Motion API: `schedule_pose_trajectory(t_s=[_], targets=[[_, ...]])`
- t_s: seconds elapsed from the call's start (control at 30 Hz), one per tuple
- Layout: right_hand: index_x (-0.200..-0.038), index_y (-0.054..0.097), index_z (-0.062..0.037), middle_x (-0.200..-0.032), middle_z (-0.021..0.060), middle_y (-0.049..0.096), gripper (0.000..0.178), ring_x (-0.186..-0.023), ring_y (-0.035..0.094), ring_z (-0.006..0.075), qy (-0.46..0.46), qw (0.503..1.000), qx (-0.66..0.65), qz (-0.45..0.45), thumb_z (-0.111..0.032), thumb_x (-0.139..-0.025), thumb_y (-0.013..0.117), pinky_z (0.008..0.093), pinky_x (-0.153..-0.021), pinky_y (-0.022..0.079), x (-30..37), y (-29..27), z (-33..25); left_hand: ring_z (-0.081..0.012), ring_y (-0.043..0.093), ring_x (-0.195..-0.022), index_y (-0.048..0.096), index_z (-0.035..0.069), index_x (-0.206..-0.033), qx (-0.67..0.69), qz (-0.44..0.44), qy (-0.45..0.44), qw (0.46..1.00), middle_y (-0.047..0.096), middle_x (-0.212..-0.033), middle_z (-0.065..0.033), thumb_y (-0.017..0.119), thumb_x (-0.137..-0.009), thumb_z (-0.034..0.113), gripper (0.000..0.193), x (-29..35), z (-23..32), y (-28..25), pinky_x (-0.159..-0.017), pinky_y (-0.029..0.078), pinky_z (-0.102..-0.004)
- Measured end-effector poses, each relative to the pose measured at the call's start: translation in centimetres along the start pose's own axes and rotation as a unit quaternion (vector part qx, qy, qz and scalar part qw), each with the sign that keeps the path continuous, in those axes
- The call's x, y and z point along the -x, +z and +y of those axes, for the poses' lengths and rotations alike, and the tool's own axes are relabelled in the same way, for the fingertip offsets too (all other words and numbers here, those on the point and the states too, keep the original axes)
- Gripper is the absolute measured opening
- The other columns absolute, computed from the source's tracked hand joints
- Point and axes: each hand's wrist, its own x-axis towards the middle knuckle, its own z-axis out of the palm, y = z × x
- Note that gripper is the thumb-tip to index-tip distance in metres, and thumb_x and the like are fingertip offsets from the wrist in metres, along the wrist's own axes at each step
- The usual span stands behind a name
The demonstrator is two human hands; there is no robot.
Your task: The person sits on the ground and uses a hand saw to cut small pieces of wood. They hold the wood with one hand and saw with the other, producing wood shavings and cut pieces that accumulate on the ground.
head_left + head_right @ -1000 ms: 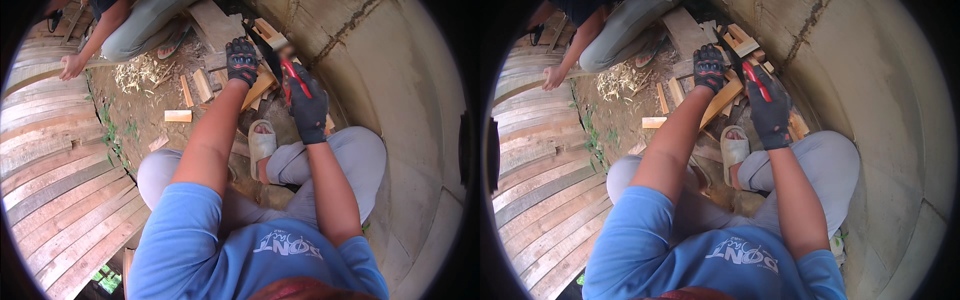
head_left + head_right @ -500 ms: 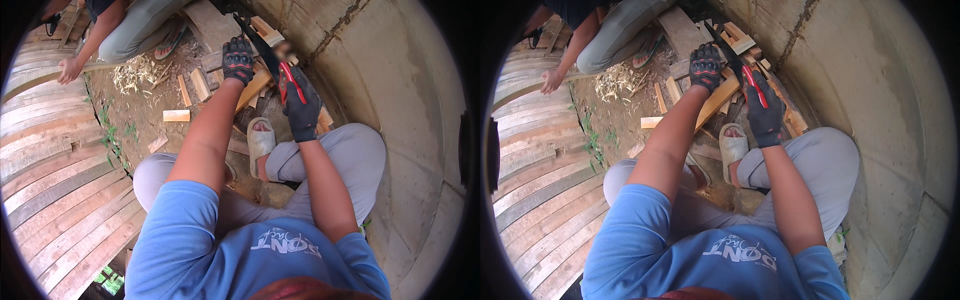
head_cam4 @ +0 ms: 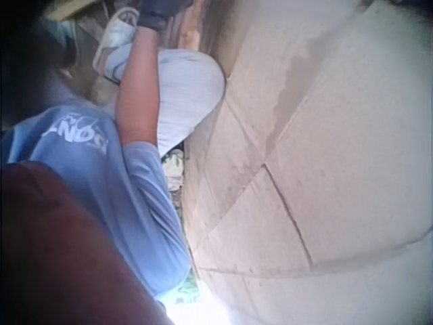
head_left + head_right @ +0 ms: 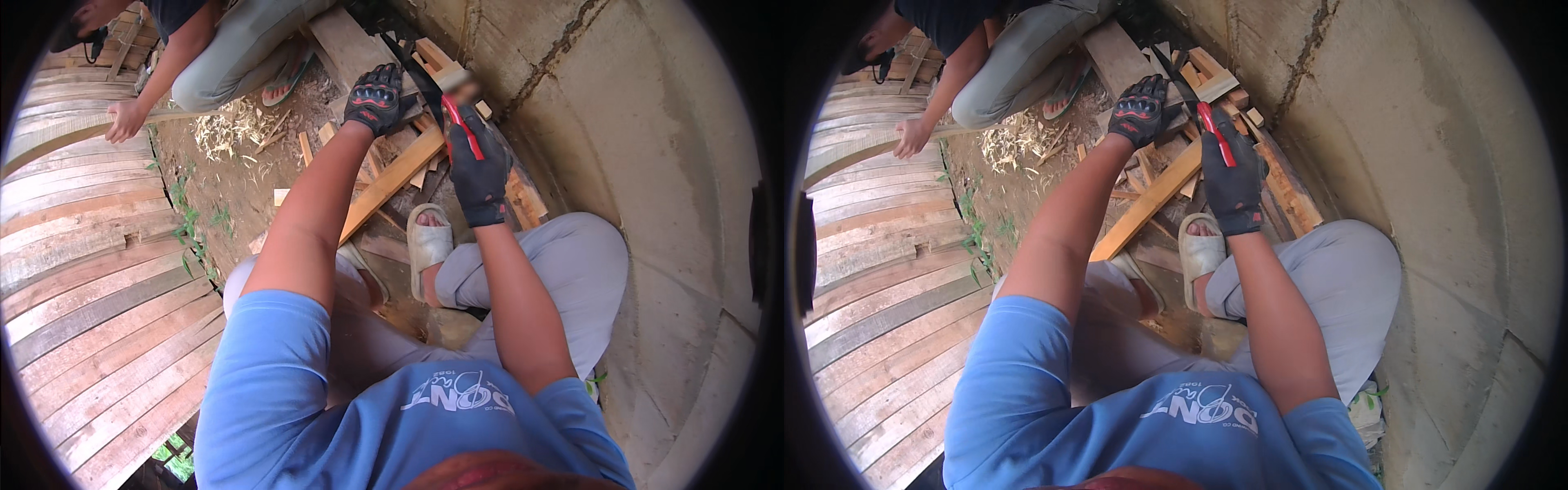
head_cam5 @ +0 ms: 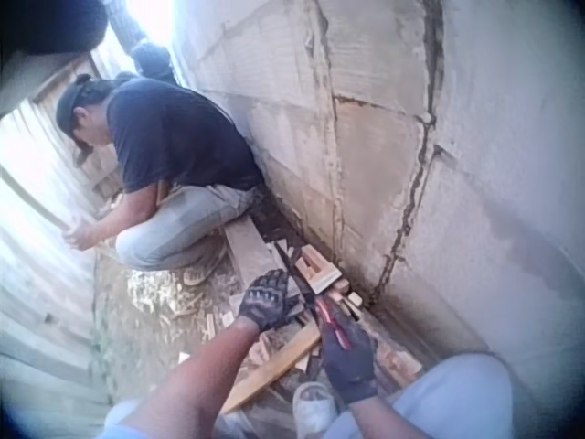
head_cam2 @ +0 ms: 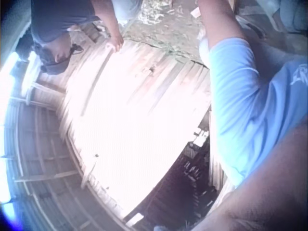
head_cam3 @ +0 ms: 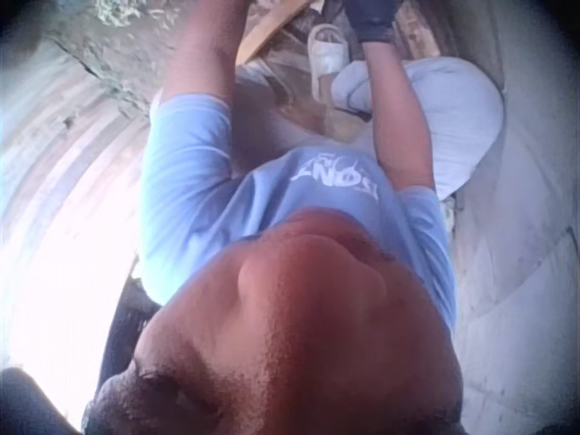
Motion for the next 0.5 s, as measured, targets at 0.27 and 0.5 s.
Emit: schedule_pose_trajectory(t_s=[0.27,0.5], targets=[[-0.138,0.071,-0.0084,-0.114,0.0213,0.077,0.038,-0.106,0.074,0.0400,-0.016,1.000,0.011,-0.003,-0.025,-0.105,0.066,0.0465,-0.090,0.057,-2.7,0.4,-1.9,-0.0340,0.043,-0.156,0.045,0.004,-0.162,0.001,-0.002,0.036,0.999,0.045,-0.168,-0.0199,0.055,-0.104,0.059,0.081,0.5,-1.7,1.4,-0.129,0.032,-0.0465],[-0.137,0.074,-0.0120,-0.111,0.0221,0.078,0.040,-0.102,0.075,0.0411,0.061,0.998,0.005,0.016,-0.033,-0.103,0.068,0.0491,-0.089,0.057,-5.1,5.7,4.4,-0.0339,0.042,-0.156,0.044,0.006,-0.163,0.020,-0.026,0.024,0.999,0.044,-0.168,-0.0201,0.053,-0.103,0.064,0.084,0.2,0.2,-0.9,-0.130,0.031,-0.0464]])
